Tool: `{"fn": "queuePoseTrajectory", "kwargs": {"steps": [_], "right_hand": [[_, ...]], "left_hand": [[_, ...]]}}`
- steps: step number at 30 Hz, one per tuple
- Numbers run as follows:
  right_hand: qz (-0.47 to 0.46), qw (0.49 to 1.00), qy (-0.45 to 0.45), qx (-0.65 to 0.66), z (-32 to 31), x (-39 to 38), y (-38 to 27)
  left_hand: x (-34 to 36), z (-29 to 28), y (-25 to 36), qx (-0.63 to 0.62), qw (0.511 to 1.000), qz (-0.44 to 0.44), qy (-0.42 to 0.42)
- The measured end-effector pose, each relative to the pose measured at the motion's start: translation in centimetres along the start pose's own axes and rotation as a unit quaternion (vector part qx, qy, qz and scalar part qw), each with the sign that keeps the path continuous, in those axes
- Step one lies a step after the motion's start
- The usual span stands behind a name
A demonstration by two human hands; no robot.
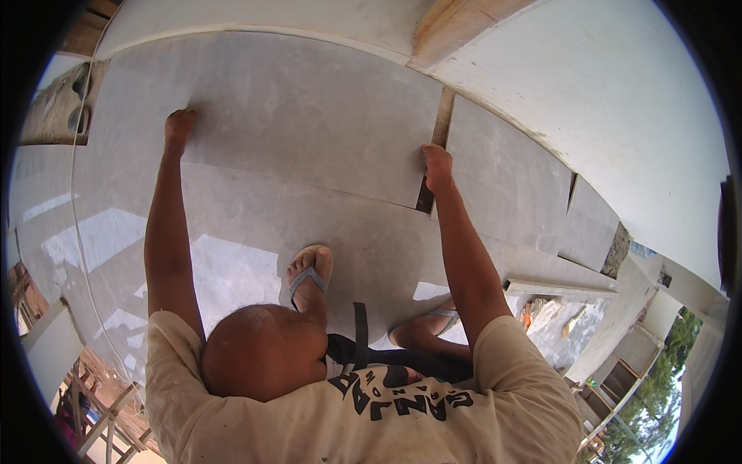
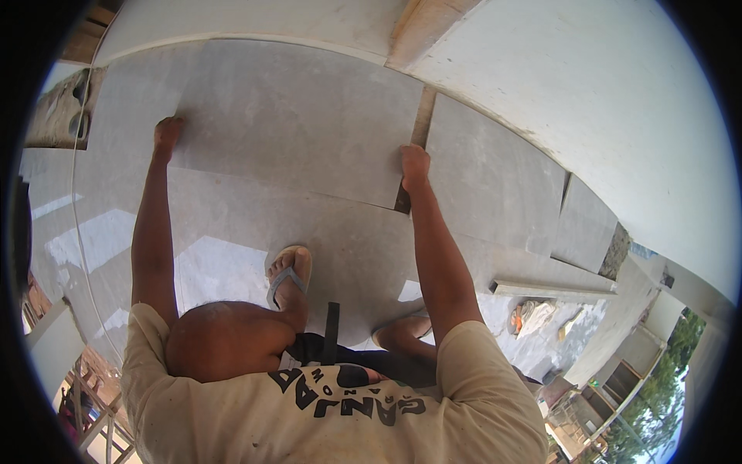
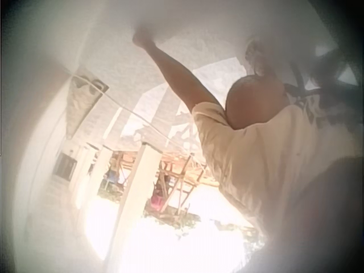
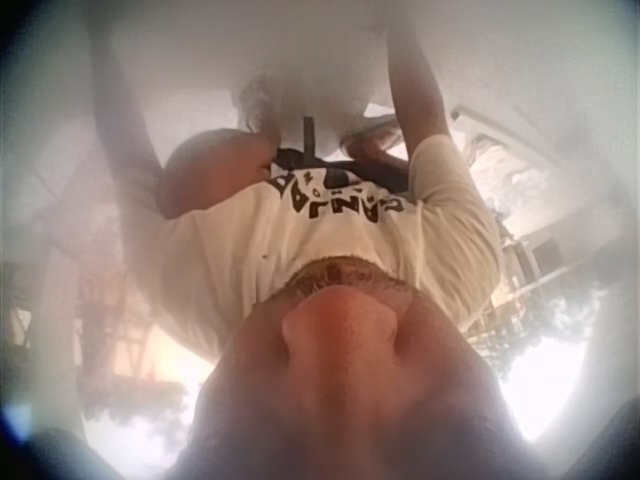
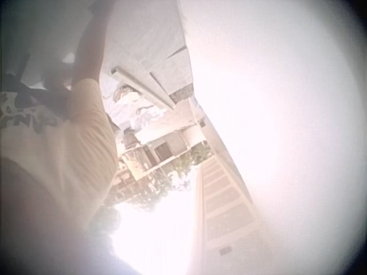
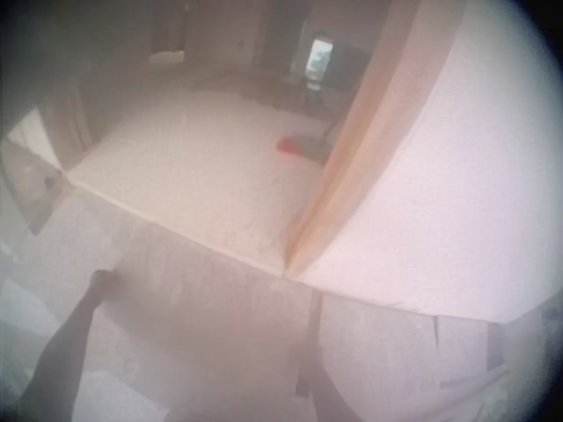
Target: The person positions large rectangular tiles onto a floor surface, aligning them with existing tiles and using a metal straight edge to check for straightness. The person then uses a pen to mark the tiles and a measuring tape to measure the floor area. The person handles the tiles by hand, lifting and placing them into position.
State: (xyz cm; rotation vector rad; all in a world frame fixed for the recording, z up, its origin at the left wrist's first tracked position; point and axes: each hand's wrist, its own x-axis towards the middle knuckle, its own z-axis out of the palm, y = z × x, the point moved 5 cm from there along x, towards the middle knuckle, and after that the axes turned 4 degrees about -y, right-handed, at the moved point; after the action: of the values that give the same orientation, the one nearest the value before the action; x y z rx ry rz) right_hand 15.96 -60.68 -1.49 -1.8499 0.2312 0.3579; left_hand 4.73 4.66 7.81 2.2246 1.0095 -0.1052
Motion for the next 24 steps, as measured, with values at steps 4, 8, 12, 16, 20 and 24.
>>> {"fn": "queuePoseTrajectory", "kwargs": {"steps": [4,8,12,16,20,24], "right_hand": [[0.123,0.990,-0.014,0.061,3.1,-2.1,-3.4],[0.132,0.990,0.002,0.039,3.0,-2.8,-4.3],[0.139,0.989,0.006,0.049,2.8,-3.9,-4.7],[0.122,0.992,0.006,0.029,3.3,-4.4,-4.8],[0.123,0.991,0.015,-0.043,2.3,-5.1,-4.6],[0.131,0.986,0.009,-0.101,2.4,-7.4,-8.7]], "left_hand": [[-0.7,-2.1,-1.6,0.034,0.999,-0.025,0.002],[-0.1,-1.8,-1.6,0.075,0.997,-0.013,0.007],[-0.2,-1.8,-1.0,0.109,0.994,0.007,0.020],[0.1,-2.2,-1.3,0.183,0.982,0.040,0.034],[-1.1,-1.3,0.0,0.171,0.983,0.059,0.033],[-0.9,-3.4,-1.9,0.170,0.976,0.040,0.133]]}}
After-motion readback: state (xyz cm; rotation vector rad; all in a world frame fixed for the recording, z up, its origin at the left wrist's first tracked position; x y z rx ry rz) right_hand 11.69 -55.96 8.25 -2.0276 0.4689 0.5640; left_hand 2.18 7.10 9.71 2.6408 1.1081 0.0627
